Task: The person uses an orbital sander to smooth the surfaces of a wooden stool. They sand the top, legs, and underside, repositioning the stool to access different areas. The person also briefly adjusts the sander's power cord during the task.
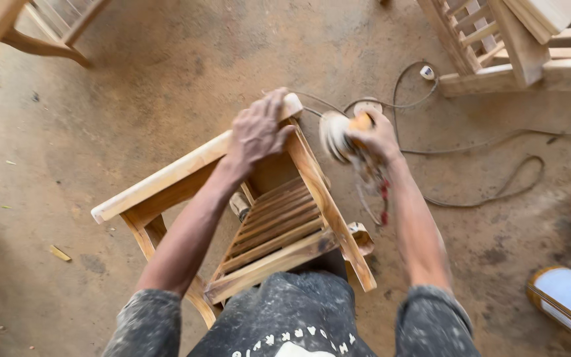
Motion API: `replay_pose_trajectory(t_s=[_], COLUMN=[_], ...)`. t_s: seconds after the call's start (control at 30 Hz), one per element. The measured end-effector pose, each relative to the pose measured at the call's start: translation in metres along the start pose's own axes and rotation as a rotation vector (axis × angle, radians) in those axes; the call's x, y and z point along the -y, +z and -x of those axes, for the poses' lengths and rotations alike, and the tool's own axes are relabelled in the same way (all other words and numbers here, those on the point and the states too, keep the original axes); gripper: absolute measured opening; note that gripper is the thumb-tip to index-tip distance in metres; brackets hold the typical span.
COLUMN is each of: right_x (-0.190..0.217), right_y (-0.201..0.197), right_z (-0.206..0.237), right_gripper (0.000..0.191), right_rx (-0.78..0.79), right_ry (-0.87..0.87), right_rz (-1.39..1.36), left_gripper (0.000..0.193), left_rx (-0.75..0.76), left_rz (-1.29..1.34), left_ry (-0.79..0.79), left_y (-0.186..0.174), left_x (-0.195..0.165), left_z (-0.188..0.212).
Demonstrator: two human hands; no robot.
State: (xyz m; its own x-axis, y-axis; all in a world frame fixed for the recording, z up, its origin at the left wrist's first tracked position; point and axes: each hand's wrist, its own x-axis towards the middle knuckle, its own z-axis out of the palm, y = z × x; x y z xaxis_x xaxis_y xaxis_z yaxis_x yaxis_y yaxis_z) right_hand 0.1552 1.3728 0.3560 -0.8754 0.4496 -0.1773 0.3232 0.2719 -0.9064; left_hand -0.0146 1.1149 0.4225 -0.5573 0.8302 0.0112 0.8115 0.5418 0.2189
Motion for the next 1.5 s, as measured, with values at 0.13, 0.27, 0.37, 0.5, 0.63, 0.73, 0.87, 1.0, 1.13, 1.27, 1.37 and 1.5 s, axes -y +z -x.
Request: replay_pose_trajectory(t_s=[0.13, 0.27, 0.37, 0.5, 0.63, 0.73, 0.87, 1.0, 1.13, 1.27, 1.37, 1.5], right_x=[-0.037, -0.062, -0.07, -0.068, -0.042, -0.004, 0.067, 0.142, 0.208, 0.26, 0.296, 0.343], right_y=[-0.027, -0.037, -0.038, -0.049, -0.062, -0.066, -0.057, -0.026, 0.026, 0.098, 0.146, 0.218], right_z=[0.05, 0.094, 0.118, 0.127, 0.115, 0.096, 0.067, 0.042, 0.018, -0.023, -0.04, -0.044], right_gripper=[0.048, 0.045, 0.041, 0.043, 0.038, 0.036, 0.04, 0.044, 0.054, 0.055, 0.055, 0.047], right_rx=[-0.127, -0.268, -0.312, -0.314, -0.258, -0.21, -0.137, -0.066, -0.023, 0.096, 0.251, 0.499], right_ry=[0.097, 0.085, 0.093, 0.063, 0.022, -0.032, -0.124, -0.316, -0.389, -0.261, -0.279, -0.271], right_rz=[0.039, -0.107, -0.179, -0.345, -0.216, -0.122, 0.063, 0.294, 0.602, 0.883, 0.993, 1.008], left_gripper=[0.065, 0.075, 0.086, 0.1, 0.109, 0.112, 0.116, 0.114, 0.105, 0.096, 0.093, 0.079], left_rx=[0.074, 0.1, 0.133, 0.021, -0.001, -0.071, -0.092, -0.12, -0.19, -0.282, -0.388, -0.496], left_rz=[-0.008, 0.039, -0.084, -0.141, -0.106, -0.094, -0.125, -0.183, -0.166, -0.098, 0.087, 0.249], left_ry=[0.115, 0.054, -0.054, -0.173, -0.346, -0.429, -0.501, -0.59, -0.677, -0.727, -0.765, -0.791], left_y=[0.016, 0.012, -0.004, -0.019, -0.018, -0.013, -0.013, -0.022, -0.034, -0.034, -0.027, -0.017], left_x=[-0.009, 0.005, 0.021, 0.048, 0.081, 0.102, 0.128, 0.154, 0.173, 0.178, 0.175, 0.176], left_z=[-0.03, -0.006, 0.04, 0.111, 0.173, 0.214, 0.258, 0.289, 0.308, 0.312, 0.308, 0.302])
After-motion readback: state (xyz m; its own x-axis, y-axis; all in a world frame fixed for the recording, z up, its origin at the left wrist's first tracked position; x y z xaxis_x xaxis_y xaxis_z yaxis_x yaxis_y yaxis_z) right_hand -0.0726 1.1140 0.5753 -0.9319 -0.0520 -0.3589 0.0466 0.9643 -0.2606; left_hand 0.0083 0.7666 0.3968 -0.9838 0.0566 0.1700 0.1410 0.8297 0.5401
